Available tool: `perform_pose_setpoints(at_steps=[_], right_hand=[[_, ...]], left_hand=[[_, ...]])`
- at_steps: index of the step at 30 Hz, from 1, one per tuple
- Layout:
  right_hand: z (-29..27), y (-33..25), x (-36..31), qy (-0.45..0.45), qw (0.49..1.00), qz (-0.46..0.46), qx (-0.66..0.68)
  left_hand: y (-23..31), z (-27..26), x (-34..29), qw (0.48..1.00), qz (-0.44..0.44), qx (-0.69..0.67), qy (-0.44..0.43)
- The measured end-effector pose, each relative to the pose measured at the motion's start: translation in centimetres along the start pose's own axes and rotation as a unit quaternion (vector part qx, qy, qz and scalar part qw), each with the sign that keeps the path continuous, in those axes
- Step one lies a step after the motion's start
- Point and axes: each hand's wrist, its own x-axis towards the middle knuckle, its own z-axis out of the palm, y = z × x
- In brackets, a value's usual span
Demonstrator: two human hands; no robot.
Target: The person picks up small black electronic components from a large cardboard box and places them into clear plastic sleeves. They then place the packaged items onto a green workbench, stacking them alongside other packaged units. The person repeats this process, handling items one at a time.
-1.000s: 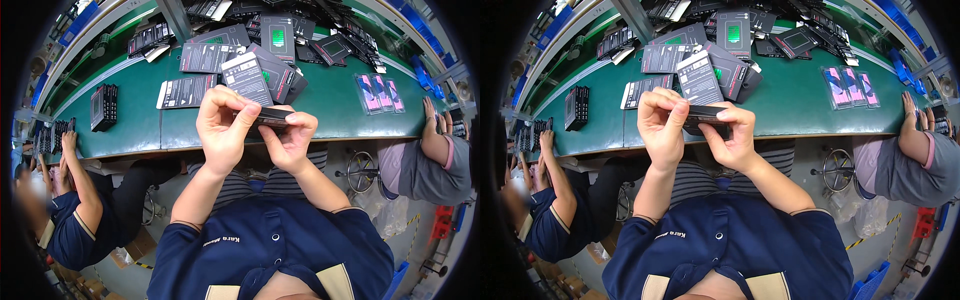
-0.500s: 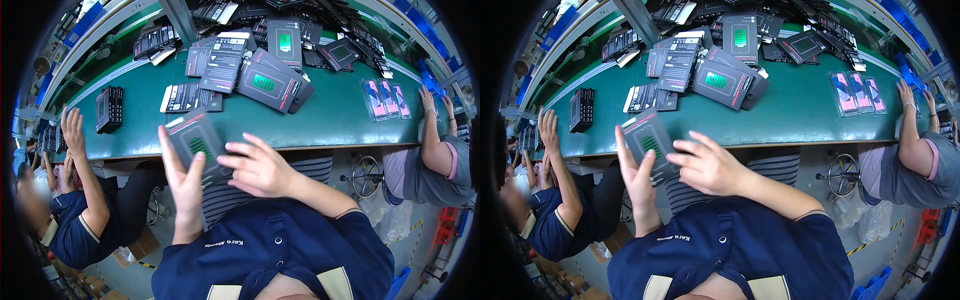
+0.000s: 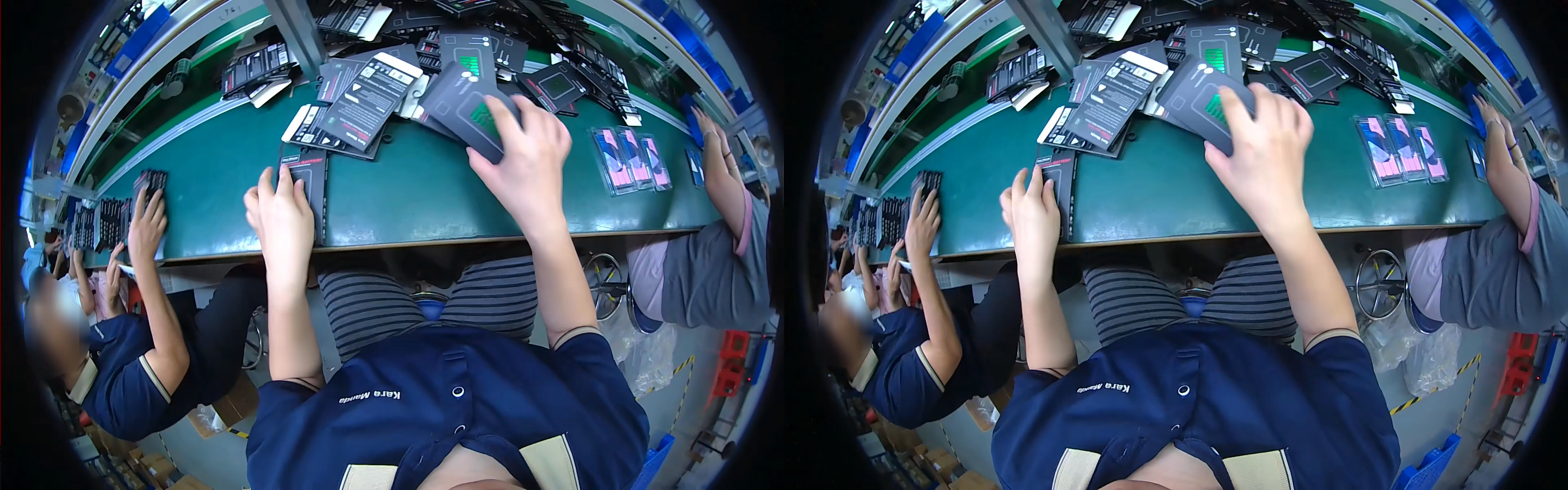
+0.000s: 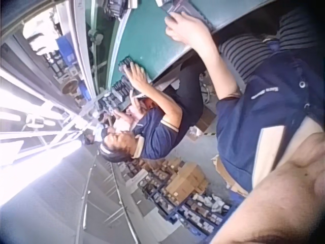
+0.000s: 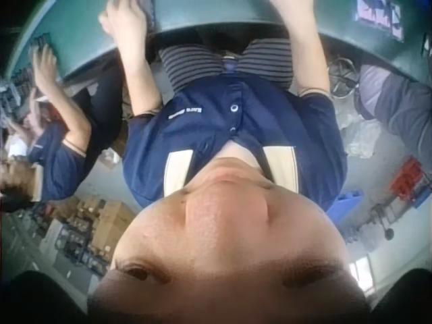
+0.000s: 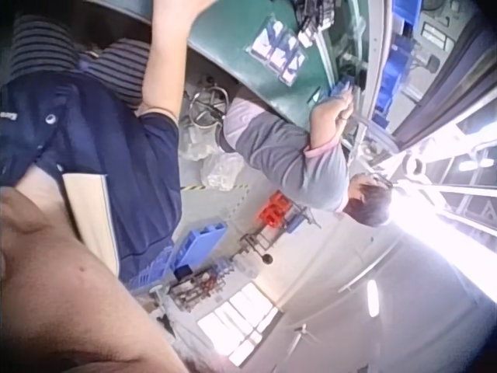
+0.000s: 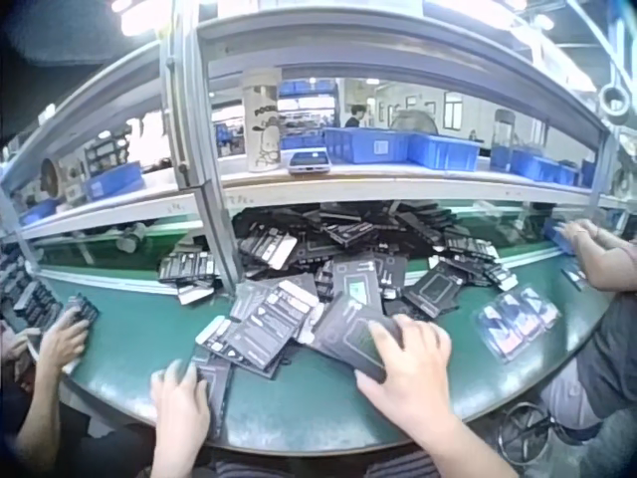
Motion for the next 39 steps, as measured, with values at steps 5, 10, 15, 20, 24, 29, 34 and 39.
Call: perform_pose_setpoints(at_steps=[5,10,15,20,24,29,34,39], right_hand=[[-2.9,-2.0,-6.3,-0.045,0.953,0.077,0.289],[-1.9,-0.8,-7.2,-0.089,0.896,-0.05,0.432],[-2.7,15.6,-7.0,0.06,0.983,0.146,-0.094],[-2.6,13.9,-9.6,-0.055,0.98,0.175,-0.081],[-4.5,8.3,-10.9,-0.011,0.985,0.171,-0.014],[-4.6,9.2,-10.6,-0.113,0.942,0.166,0.27],[-4.1,6.8,-8.5,-0.257,0.893,0.016,0.368],[-3.5,1.8,-7.1,-0.107,0.873,-0.004,0.475]], left_hand=[[10.0,-3.7,-3.2,0.839,-0.019,-0.523,-0.148],[13.8,-2.1,-4.7,0.595,-0.035,-0.788,-0.154],[13.8,-4.6,-2.0,0.861,0.373,-0.265,-0.221],[15.0,-2.3,-2.2,0.876,0.397,-0.186,-0.2],[15.5,0.6,-0.6,0.891,0.372,-0.195,-0.175],[14.6,0.9,0.8,0.866,0.346,-0.287,-0.218],[14.1,0.9,1.0,0.842,0.346,-0.336,-0.241],[14.2,-0.8,1.0,0.876,0.25,-0.38,-0.162]])
